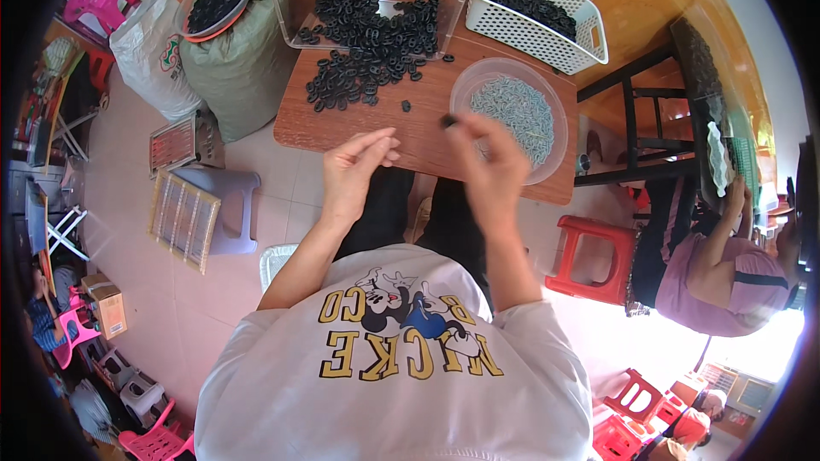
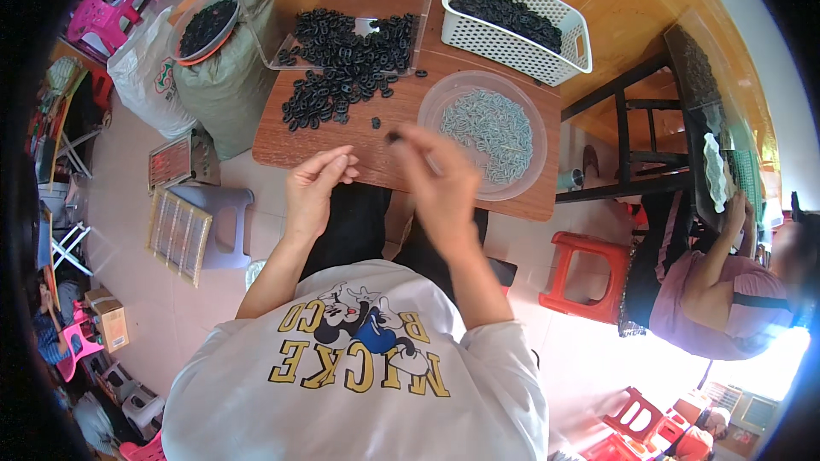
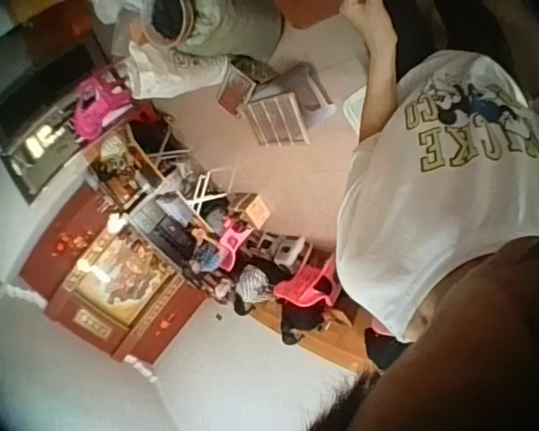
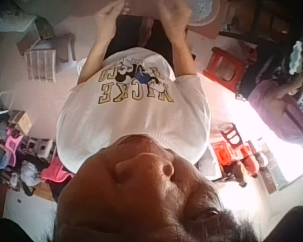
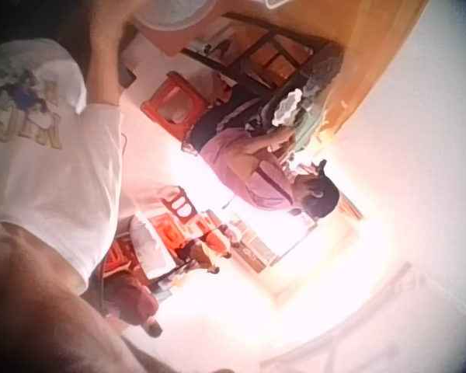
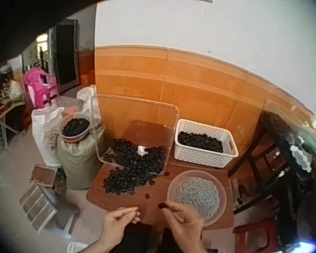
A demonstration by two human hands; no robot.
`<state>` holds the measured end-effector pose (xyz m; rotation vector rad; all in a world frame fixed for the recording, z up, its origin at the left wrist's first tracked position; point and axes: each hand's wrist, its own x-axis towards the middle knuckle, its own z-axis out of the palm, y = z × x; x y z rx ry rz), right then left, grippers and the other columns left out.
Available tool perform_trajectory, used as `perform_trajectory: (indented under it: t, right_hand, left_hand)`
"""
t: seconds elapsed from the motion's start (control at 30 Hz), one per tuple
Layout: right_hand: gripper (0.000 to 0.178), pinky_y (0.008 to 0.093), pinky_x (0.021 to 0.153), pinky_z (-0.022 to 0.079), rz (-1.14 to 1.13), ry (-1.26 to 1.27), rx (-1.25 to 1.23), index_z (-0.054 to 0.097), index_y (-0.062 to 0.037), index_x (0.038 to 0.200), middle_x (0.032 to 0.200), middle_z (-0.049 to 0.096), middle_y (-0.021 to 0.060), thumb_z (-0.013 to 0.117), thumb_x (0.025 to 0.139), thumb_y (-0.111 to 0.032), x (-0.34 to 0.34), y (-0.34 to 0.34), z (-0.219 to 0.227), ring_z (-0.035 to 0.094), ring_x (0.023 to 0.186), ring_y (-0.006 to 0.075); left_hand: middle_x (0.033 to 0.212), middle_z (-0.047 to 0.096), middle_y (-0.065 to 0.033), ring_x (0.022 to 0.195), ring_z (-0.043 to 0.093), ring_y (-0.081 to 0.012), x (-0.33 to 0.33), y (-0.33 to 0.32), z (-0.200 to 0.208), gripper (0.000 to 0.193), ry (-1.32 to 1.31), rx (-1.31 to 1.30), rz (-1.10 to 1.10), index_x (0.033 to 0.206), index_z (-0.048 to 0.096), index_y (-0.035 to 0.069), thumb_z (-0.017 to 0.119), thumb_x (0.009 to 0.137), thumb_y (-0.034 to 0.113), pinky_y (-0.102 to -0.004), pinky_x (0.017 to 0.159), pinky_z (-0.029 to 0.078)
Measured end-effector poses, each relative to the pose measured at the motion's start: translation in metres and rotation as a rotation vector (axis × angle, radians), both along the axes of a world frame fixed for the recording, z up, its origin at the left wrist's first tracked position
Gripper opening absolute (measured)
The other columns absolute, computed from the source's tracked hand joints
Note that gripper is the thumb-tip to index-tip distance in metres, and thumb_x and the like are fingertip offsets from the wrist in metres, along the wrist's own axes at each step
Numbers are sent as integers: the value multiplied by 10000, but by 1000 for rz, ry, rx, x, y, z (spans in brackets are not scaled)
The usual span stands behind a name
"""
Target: The person sits at a table and repeatedly picks up small black plastic components and light blue metal pins. They insert the pins into the plastic components by hand and place the assembled units into a white basket.
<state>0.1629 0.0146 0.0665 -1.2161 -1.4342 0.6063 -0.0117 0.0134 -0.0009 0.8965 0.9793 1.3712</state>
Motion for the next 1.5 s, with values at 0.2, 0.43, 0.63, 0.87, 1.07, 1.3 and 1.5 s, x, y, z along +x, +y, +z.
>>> perform_trajectory:
  t: [0.2, 0.43, 0.63, 0.87, 1.07, 1.3, 1.5]
  right_hand:
    - [175, 239, 748, 461, -371, -4, 570, 630, 30, 983, 898, 654, 80, 654, 826, -44, 74, 111, 84, 578, 798, 102]
    - [183, 375, 723, 489, -69, -450, 163, 651, -7, 937, 923, 634, 172, 640, 797, -125, 29, 102, 10, 623, 782, 309]
    - [213, 454, 691, 502, 115, -815, -218, 630, 31, 851, 937, 597, 243, 627, 811, -178, -40, 87, -76, 618, 810, 400]
    - [99, 432, 646, 538, 125, -832, -165, 603, 71, 817, 894, 600, 256, 572, 767, -9, -41, 95, -91, 640, 759, 402]
    - [86, 395, 637, 531, 45, -538, 24, 600, 68, 832, 853, 605, 242, 573, 774, 10, -30, 84, -84, 650, 744, 366]
    - [93, 232, 628, 499, 115, 456, -301, 603, 32, 924, 919, 659, 127, 563, 879, -39, 3, 20, -40, 639, 725, 132]
    - [116, 227, 636, 509, 182, 985, -490, 586, -1, 980, 886, 665, 123, 582, 876, -52, 48, -44, -60, 632, 696, 128]
  left_hand:
    - [920, 665, -108, 763, 609, -126, -8, -8, -7, 214, -41, -73, -1, 1071, 633, -24, 590, 876, 54, -226, 682, 474]
    - [912, 665, -100, 761, 595, -114, -11, -19, -20, 201, -4, -126, -35, 1054, 645, -15, 594, 873, 57, -223, 680, 464]
    - [905, 668, -86, 763, 595, -105, -18, -17, -17, 200, 72, -128, -67, 1050, 649, -9, 598, 873, 68, -216, 682, 462]
    - [897, 669, -83, 750, 595, -96, -23, -14, -24, 200, 40, -154, -52, 1047, 649, -13, 601, 870, 65, -211, 677, 462]
    - [898, 670, -83, 751, 596, -94, -15, -7, -24, 203, 58, -154, -58, 1049, 649, -13, 603, 865, 60, -207, 673, 460]
    - [890, 667, -73, 748, 589, -94, 15, 15, -9, 212, 211, -39, -128, 1039, 656, -9, 627, 848, 76, -208, 677, 451]
    - [836, 630, -76, 755, 589, -142, 69, 52, 11, 185, 681, 284, -289, 963, 675, 12, 653, 784, 55, -275, 681, 449]
